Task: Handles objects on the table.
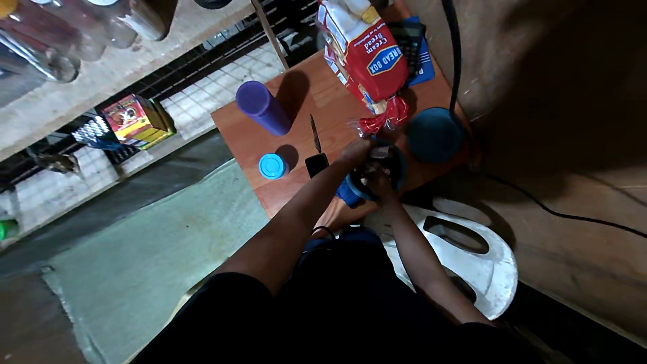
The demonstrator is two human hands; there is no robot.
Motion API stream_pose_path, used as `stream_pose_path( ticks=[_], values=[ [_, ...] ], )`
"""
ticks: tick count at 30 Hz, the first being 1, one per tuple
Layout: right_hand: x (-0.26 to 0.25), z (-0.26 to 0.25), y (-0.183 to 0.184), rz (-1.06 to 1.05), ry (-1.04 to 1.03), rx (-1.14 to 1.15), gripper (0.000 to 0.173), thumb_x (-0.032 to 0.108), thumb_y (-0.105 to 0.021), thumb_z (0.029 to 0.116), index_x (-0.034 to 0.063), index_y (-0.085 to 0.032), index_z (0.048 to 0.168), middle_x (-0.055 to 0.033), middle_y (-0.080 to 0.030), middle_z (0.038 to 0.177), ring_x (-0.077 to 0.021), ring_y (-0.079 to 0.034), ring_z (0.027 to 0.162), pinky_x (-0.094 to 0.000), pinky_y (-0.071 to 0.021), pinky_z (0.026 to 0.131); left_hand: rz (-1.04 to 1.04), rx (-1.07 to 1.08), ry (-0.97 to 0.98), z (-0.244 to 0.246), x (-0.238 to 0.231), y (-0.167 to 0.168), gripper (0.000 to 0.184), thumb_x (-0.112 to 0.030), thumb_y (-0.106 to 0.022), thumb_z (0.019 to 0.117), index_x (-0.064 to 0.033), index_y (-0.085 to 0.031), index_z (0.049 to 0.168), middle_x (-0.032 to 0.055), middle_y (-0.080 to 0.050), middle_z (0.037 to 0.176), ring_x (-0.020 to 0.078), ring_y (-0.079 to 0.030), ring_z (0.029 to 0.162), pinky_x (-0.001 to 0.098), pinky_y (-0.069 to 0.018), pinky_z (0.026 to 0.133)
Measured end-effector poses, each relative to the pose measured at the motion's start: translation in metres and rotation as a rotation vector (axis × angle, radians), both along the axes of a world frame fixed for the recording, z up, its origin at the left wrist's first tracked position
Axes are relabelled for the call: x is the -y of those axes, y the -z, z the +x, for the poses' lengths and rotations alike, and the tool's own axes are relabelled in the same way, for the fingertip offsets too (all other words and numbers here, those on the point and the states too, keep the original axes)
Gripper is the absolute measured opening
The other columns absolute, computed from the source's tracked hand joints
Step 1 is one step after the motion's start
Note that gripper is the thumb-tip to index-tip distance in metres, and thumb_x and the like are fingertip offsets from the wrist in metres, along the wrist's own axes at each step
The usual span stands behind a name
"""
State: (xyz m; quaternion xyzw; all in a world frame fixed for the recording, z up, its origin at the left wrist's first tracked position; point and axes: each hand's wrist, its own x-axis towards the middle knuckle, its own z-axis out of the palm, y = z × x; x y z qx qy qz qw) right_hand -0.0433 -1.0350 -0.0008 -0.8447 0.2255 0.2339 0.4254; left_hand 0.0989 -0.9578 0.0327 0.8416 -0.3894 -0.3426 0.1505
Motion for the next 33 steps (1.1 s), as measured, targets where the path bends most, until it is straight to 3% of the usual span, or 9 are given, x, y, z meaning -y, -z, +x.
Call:
stream_pose_path(
  ticks=[8, 11, 16, 18, 20, 24, 27, 29, 33],
  values=[
    [0.041, -0.019, -0.029, 0.311, 0.307, -0.080, 0.037, 0.030, -0.059, 0.1060, 0.0049, -0.067, 0.131, -0.0192, -0.070, 0.122, -0.0282, -0.068, 0.103, -0.0494, -0.0555, 0.092, 0.015, 0.005, 0.007, 0.001, 0.001, 0.002, 0.044, -0.008, -0.071, 0.0904, -0.0127, -0.065, 0.133, 0.0229, -0.067, 0.125, 0.0445, -0.065, 0.115, 0.0643, -0.0514, 0.095],
    [0.048, -0.025, -0.033, 0.380, 0.363, -0.036, 0.033, 0.029, -0.060, 0.1054, 0.0056, -0.067, 0.128, -0.0079, -0.065, 0.093, -0.0103, -0.051, 0.068, -0.0296, -0.0475, 0.063, 0.002, 0.005, 0.005, 0.002, 0.001, 0.003, 0.043, -0.008, -0.072, 0.0907, -0.0107, -0.065, 0.133, 0.0240, -0.067, 0.125, 0.0453, -0.065, 0.114, 0.0642, -0.0513, 0.095],
    [0.055, -0.034, -0.045, 0.745, 0.587, 0.054, 0.020, 0.019, -0.047, 0.1082, 0.0057, -0.062, 0.107, 0.0043, -0.056, 0.070, -0.0014, -0.049, 0.052, -0.0159, -0.0426, 0.047, 0.031, 0.032, 0.041, -0.009, -0.002, -0.001, 0.044, -0.002, -0.063, 0.0948, -0.0132, -0.062, 0.137, 0.0225, -0.065, 0.132, 0.0452, -0.062, 0.121, 0.0659, -0.0506, 0.097],
    [0.057, -0.041, -0.053, 0.877, 0.747, 0.113, 0.027, 0.020, -0.039, 0.1069, 0.0120, -0.060, 0.093, 0.0029, -0.064, 0.076, -0.0047, -0.061, 0.064, -0.0186, -0.0522, 0.056, -0.012, 0.107, 0.180, -0.024, -0.008, 0.005, 0.053, -0.002, -0.067, 0.0932, -0.0143, -0.057, 0.144, 0.0148, -0.058, 0.147, 0.0403, -0.056, 0.133, 0.0624, -0.0481, 0.103],
    [0.065, -0.045, -0.061, 0.904, 0.923, 0.175, 0.027, 0.022, -0.036, 0.1086, 0.0084, -0.059, 0.108, -0.0042, -0.068, 0.094, -0.0140, -0.067, 0.082, -0.0284, -0.0569, 0.068, -0.113, 0.119, 0.298, -0.037, -0.015, 0.015, 0.072, -0.017, -0.078, 0.0877, -0.0200, -0.049, 0.153, 0.0114, -0.040, 0.163, 0.0403, -0.039, 0.148, 0.0646, -0.0380, 0.112],
    [0.095, -0.045, -0.056, 0.885, 1.072, 0.333, 0.030, 0.027, -0.035, 0.1074, 0.0133, -0.062, 0.103, -0.0012, -0.070, 0.088, -0.0135, -0.069, 0.076, -0.0278, -0.0585, 0.062, -0.258, -0.030, 0.336, -0.048, -0.041, 0.002, 0.078, -0.032, -0.079, 0.0870, -0.0256, -0.044, 0.157, 0.0100, -0.027, 0.170, 0.0407, -0.018, 0.157, 0.0714, -0.0117, 0.121],
    [0.109, -0.030, -0.045, 0.374, 1.308, 0.223, 0.029, 0.041, -0.049, 0.1070, 0.0148, -0.057, 0.098, 0.0022, -0.060, 0.079, -0.0040, -0.057, 0.064, -0.0201, -0.0503, 0.058, -0.465, -0.094, 0.100, -0.043, -0.071, -0.010, 0.065, -0.034, -0.075, 0.0905, -0.0177, -0.055, 0.150, 0.0136, -0.040, 0.163, 0.0369, -0.030, 0.153, 0.0653, -0.0221, 0.122],
    [0.118, -0.034, -0.024, 0.104, 1.176, 0.129, 0.058, 0.044, -0.050, 0.1081, -0.0016, -0.051, 0.145, -0.0222, -0.059, 0.139, -0.0289, -0.057, 0.126, -0.0452, -0.0466, 0.107, -0.551, -0.182, -0.136, -0.038, -0.094, -0.022, 0.056, -0.022, -0.074, 0.0917, -0.0079, -0.059, 0.144, 0.0189, -0.044, 0.158, 0.0330, -0.042, 0.146, 0.0532, -0.0361, 0.120],
    [0.137, -0.038, 0.033, -0.205, 0.862, 0.012, 0.064, 0.044, -0.043, 0.1102, -0.0039, -0.042, 0.152, -0.0303, -0.047, 0.153, -0.0436, -0.045, 0.143, -0.0588, -0.0352, 0.118, -0.535, -0.307, -0.481, -0.029, -0.139, -0.030, 0.046, -0.017, -0.065, 0.0982, -0.0020, -0.058, 0.141, 0.0170, -0.048, 0.155, 0.0258, -0.050, 0.142, 0.0442, -0.0431, 0.117]
  ],
)
